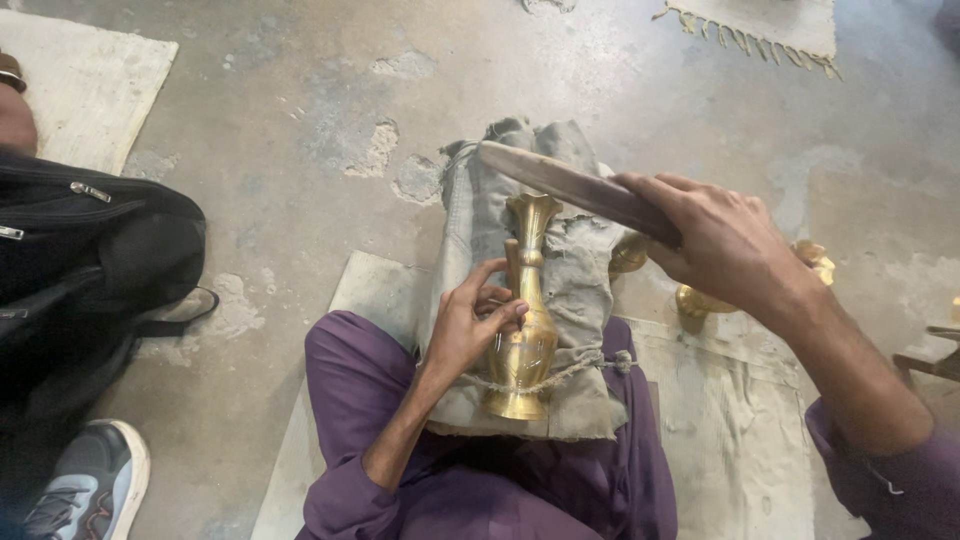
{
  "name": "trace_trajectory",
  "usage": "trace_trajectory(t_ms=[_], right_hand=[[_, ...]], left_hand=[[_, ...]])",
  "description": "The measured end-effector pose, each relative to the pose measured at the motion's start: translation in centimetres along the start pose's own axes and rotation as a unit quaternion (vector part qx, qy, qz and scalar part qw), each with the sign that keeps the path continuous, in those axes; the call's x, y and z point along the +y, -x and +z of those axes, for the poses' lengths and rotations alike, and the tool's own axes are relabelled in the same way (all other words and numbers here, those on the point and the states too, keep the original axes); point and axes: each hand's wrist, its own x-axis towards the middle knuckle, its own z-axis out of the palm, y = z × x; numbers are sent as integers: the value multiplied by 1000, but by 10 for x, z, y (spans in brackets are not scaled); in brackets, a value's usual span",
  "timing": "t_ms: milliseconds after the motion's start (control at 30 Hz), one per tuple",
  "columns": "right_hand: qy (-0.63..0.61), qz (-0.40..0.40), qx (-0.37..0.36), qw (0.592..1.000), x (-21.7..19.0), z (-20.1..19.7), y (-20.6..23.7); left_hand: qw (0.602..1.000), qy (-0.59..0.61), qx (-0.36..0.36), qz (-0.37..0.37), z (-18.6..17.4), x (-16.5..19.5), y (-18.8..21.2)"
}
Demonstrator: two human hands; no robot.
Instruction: The person sits on the floor with a brass vase held on a cloth-covered sand bag on their lap. They hold a punch against the vase surface and strike it with a wooden mallet, working around the body to hammer a decorative pattern into the brass, repositioning the vase and punch repeatedly.
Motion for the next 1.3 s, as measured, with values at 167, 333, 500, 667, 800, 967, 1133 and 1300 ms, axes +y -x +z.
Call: trace_trajectory(t_ms=[167,333,500,667,800,967,1133,1300], right_hand=[[32,22,-26,999,-5,1,3],[46,27,-88,995,-4,-3,7],[-16,7,-29,999,-1,-2,14],[19,26,-8,999,-1,1,16],[18,27,-32,999,-3,1,17],[-1,17,-12,1000,-3,2,24],[51,-18,33,998,0,8,32],[15,-16,44,999,3,16,35]], left_hand=[[998,-59,2,-2,2,4,0],[999,-48,16,2,4,12,5],[1000,-22,16,5,5,14,8],[997,-74,22,-15,7,13,4],[998,-68,19,-4,7,13,5],[998,-56,20,21,8,11,9],[995,-97,13,15,10,7,6],[989,-135,29,58,11,8,11]])
